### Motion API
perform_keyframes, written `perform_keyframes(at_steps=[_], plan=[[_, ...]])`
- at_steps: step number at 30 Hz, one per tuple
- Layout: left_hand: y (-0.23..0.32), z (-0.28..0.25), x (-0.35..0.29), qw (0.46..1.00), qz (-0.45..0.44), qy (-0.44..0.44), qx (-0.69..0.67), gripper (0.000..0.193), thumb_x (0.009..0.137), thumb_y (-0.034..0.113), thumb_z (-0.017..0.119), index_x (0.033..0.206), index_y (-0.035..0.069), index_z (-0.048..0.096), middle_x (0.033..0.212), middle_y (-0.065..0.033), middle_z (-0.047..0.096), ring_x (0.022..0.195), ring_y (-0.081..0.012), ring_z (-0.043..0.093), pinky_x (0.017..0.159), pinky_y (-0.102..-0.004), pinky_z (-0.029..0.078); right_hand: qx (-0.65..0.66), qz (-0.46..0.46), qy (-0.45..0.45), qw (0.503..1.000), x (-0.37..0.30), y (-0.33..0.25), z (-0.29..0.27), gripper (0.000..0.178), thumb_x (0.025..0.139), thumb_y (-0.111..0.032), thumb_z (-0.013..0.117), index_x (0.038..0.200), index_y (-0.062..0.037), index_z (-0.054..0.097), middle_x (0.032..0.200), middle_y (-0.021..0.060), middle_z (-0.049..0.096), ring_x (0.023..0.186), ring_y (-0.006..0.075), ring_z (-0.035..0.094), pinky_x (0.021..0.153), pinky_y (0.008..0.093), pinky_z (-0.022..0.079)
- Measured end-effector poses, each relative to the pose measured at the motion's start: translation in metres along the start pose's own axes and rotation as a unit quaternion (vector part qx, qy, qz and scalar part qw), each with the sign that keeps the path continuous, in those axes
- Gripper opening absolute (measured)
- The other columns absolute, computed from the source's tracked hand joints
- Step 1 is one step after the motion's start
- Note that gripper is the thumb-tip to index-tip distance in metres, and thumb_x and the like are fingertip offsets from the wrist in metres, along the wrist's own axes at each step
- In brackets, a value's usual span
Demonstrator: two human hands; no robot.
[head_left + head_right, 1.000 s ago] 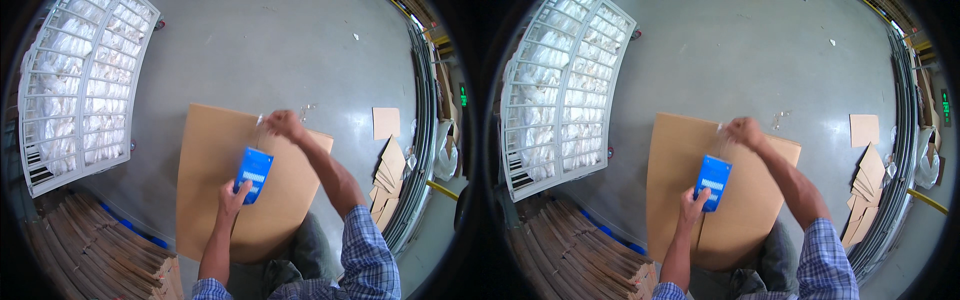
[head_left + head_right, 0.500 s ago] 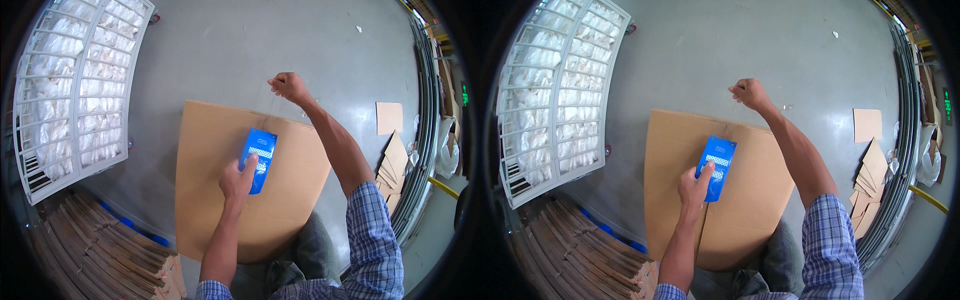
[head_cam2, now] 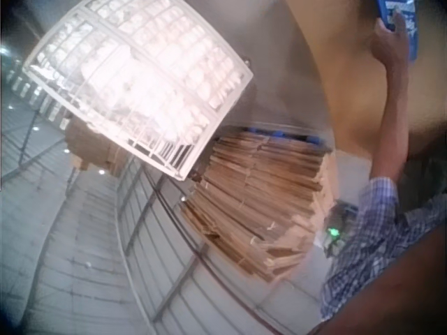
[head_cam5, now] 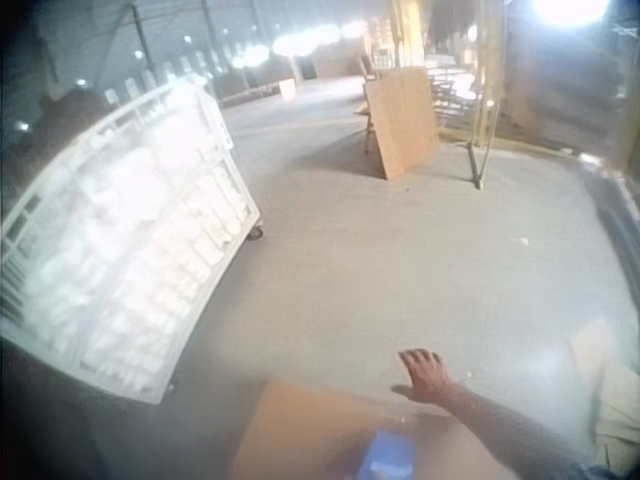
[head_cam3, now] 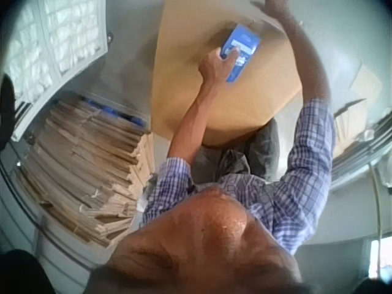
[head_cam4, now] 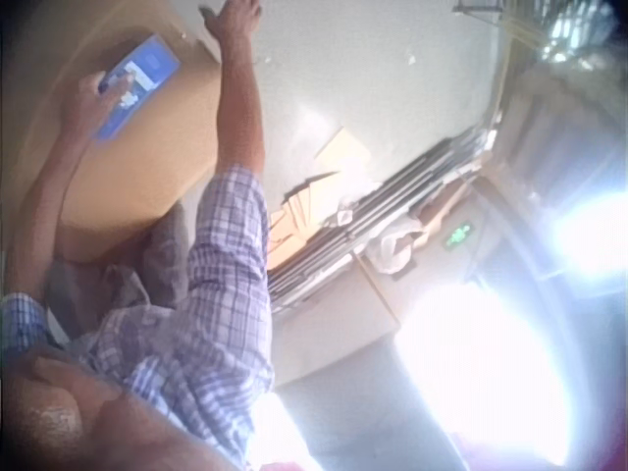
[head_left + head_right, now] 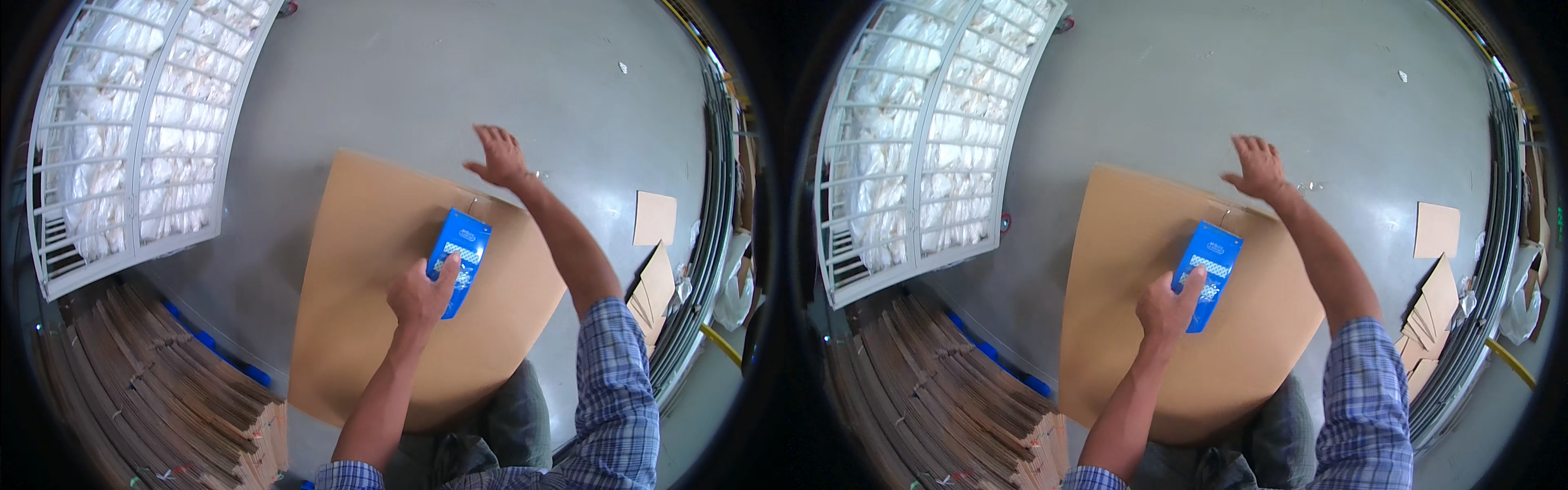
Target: The person assembles a flat cardboard sheet into a box by folding the flaps and securing them with packing tape. They use a tape dispenser to apply tape along the seams and edges, then lift and reposition the box to complete the assembly.
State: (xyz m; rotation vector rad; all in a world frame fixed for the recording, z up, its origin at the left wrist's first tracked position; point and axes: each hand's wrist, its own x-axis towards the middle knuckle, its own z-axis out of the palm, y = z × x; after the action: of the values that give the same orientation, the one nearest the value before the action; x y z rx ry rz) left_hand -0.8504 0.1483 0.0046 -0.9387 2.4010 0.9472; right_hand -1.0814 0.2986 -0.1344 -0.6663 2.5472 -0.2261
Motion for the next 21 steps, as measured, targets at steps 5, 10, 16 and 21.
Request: perform_keyframes(at_steps=[5,10,16,21], plan=[[0.000,-0.004,0.000,1.000,0.016,-0.008,-0.007,0.062,0.087,0.064,0.057,0.075,0.004,0.066,0.073,-0.0191,0.069,0.071,-0.0389,0.068,0.066,-0.0476,0.052,0.390,0.030,-0.180,0.903,0.007,-0.033,-0.003,0.096,0.089,-0.082,0.026,0.155,-0.0129,0.030,0.159,0.0129,0.033,0.149,0.0311,0.023,0.121,0.0458,0.018],[0.001,-0.009,-0.003,0.999,0.001,-0.035,0.005,0.063,0.088,0.065,0.054,0.083,0.004,0.070,0.081,-0.0193,0.071,0.078,-0.0393,0.070,0.071,-0.0471,0.054,0.408,0.086,-0.261,0.871,-0.019,-0.065,-0.009,0.103,0.087,-0.086,0.024,0.153,-0.0081,0.035,0.161,0.0163,0.026,0.150,0.0340,0.020,0.121,0.0468,0.017],[0.000,-0.011,-0.009,1.000,-0.010,-0.023,-0.009,0.068,0.086,0.065,0.054,0.089,-0.001,0.071,0.087,-0.0247,0.070,0.085,-0.0415,0.069,0.078,-0.0490,0.052,0.224,0.013,-0.013,0.974,-0.052,-0.089,-0.011,0.093,0.091,-0.077,0.037,0.154,-0.0081,0.030,0.154,0.0201,0.038,0.145,0.0391,0.030,0.117,0.0507,0.027],[-0.086,-0.023,-0.086,0.994,-0.044,-0.076,-0.068,0.061,0.083,0.066,0.057,0.092,0.007,0.073,0.084,-0.0179,0.072,0.083,-0.0366,0.070,0.076,-0.0469,0.053,0.061,-0.006,0.106,0.992,-0.052,-0.094,0.001,0.089,0.092,-0.072,0.045,0.153,-0.0083,0.033,0.153,0.0166,0.040,0.143,0.0364,0.035,0.116,0.0525,0.028]])
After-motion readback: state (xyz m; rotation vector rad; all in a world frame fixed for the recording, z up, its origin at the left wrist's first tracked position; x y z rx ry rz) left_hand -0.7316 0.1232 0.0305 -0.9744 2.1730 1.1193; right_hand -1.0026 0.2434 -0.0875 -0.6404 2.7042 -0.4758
